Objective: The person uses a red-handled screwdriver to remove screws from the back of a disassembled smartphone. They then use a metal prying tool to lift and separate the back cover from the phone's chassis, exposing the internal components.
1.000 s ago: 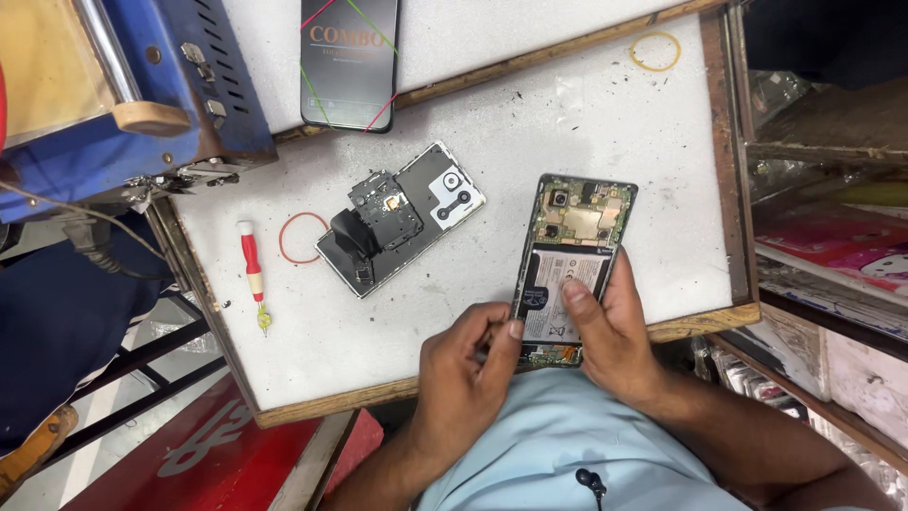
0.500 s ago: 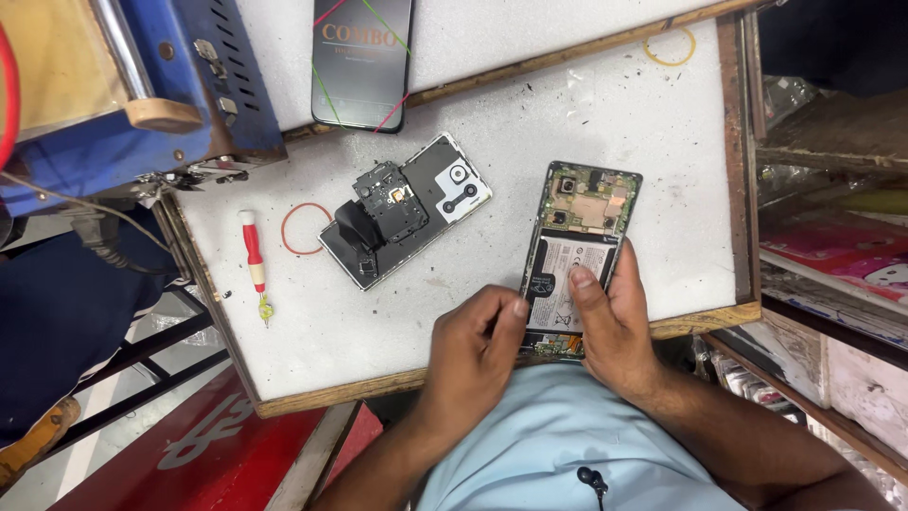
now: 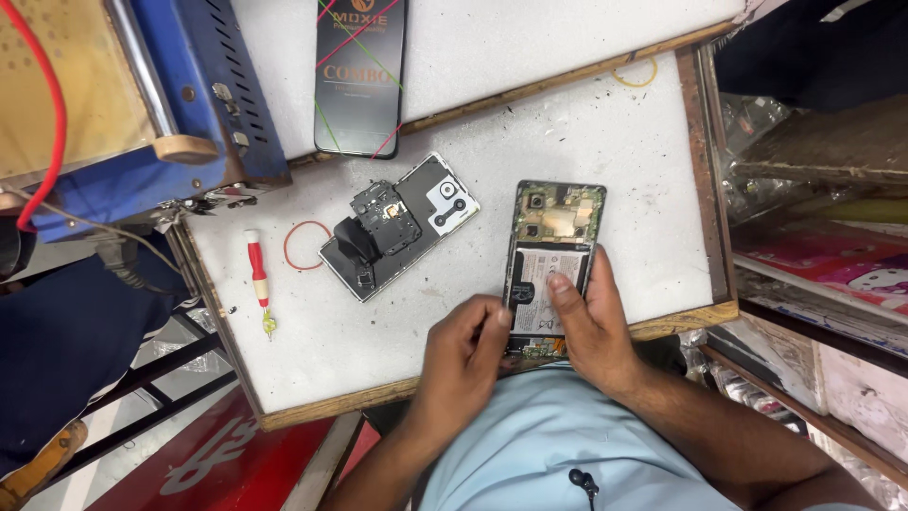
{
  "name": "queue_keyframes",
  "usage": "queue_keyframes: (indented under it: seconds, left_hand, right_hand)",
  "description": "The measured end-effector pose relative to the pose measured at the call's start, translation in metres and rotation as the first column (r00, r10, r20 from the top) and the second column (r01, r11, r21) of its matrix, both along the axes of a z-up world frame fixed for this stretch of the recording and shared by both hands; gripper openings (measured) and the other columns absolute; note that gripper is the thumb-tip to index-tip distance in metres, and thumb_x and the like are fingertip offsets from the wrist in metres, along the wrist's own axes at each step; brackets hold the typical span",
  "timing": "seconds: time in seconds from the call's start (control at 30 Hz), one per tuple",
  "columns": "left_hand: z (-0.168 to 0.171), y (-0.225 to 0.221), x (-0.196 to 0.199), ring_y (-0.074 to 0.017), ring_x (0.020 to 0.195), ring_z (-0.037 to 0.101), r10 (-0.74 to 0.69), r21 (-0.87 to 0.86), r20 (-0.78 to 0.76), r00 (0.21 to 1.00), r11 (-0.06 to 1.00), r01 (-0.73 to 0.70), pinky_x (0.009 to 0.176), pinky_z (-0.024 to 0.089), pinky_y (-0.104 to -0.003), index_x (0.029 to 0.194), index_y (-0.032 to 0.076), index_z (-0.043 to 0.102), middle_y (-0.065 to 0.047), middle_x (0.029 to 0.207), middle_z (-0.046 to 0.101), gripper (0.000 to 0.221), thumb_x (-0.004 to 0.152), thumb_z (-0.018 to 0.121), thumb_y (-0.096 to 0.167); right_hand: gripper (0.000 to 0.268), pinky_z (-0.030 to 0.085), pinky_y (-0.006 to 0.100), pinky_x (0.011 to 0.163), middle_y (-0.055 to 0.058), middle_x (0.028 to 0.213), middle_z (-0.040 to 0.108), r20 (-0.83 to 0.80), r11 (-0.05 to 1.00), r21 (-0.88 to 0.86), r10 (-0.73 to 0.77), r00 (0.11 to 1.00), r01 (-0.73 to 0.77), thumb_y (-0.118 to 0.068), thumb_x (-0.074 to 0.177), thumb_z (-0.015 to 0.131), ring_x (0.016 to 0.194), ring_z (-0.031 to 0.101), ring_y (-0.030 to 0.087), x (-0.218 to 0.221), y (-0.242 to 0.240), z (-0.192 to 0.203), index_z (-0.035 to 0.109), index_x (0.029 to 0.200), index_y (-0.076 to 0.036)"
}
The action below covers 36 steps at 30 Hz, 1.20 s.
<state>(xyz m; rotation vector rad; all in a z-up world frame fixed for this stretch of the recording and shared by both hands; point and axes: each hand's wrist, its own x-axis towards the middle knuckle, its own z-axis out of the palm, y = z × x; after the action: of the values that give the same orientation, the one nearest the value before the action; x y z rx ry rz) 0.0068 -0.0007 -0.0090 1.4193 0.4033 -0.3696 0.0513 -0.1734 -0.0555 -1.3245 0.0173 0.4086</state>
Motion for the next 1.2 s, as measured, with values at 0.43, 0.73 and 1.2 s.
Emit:
queue_keyframes:
  seconds: [0.43, 0.73, 1.2]
  left_hand:
    - [0.021, 0.019, 0.004, -0.0037, 0.087, 0.059, -0.037, -0.141, 0.013, 0.999, 0.989, 0.038, 0.078, 0.053, -0.020, 0.134, 0.007, 0.056, 0.002, 0.100, 0.064, 0.038, 0.096, 0.057, 0.006]
    - [-0.011, -0.009, 0.021, -0.0017, 0.072, 0.048, 0.110, 0.068, 0.182, 0.977, 0.990, -0.124, 0.061, 0.043, -0.021, 0.098, -0.003, 0.068, 0.006, 0.075, 0.059, 0.021, 0.108, 0.061, 0.014]
    - [0.003, 0.000, 0.016, -0.0013, 0.072, 0.050, 0.006, 0.020, 0.165, 0.986, 1.000, -0.009, 0.063, 0.046, -0.021, 0.108, 0.002, 0.063, 0.005, 0.077, 0.057, 0.021, 0.106, 0.052, 0.020]
  right_hand:
    - [0.038, 0.052, 0.029, 0.097, 0.010, 0.122, 0.061, -0.091, 0.995, 0.096, -0.025, 0.996, 0.034, -0.017, 0.109, 0.049, 0.110, 0.058, 0.011, 0.001, -0.006, -0.002, 0.040, 0.140, 0.002]
    - [0.044, 0.049, 0.030, 0.101, 0.011, 0.124, 0.058, 0.035, 0.988, -0.114, 0.112, 0.993, -0.108, -0.023, 0.108, 0.050, 0.115, 0.055, 0.013, 0.003, -0.011, 0.003, 0.038, 0.142, 0.002]
    - [0.043, 0.053, 0.033, 0.095, 0.013, 0.119, 0.060, -0.036, 0.990, -0.069, 0.124, 0.992, -0.126, -0.028, 0.108, 0.048, 0.108, 0.058, 0.014, 0.003, -0.009, 0.001, 0.040, 0.139, 0.001]
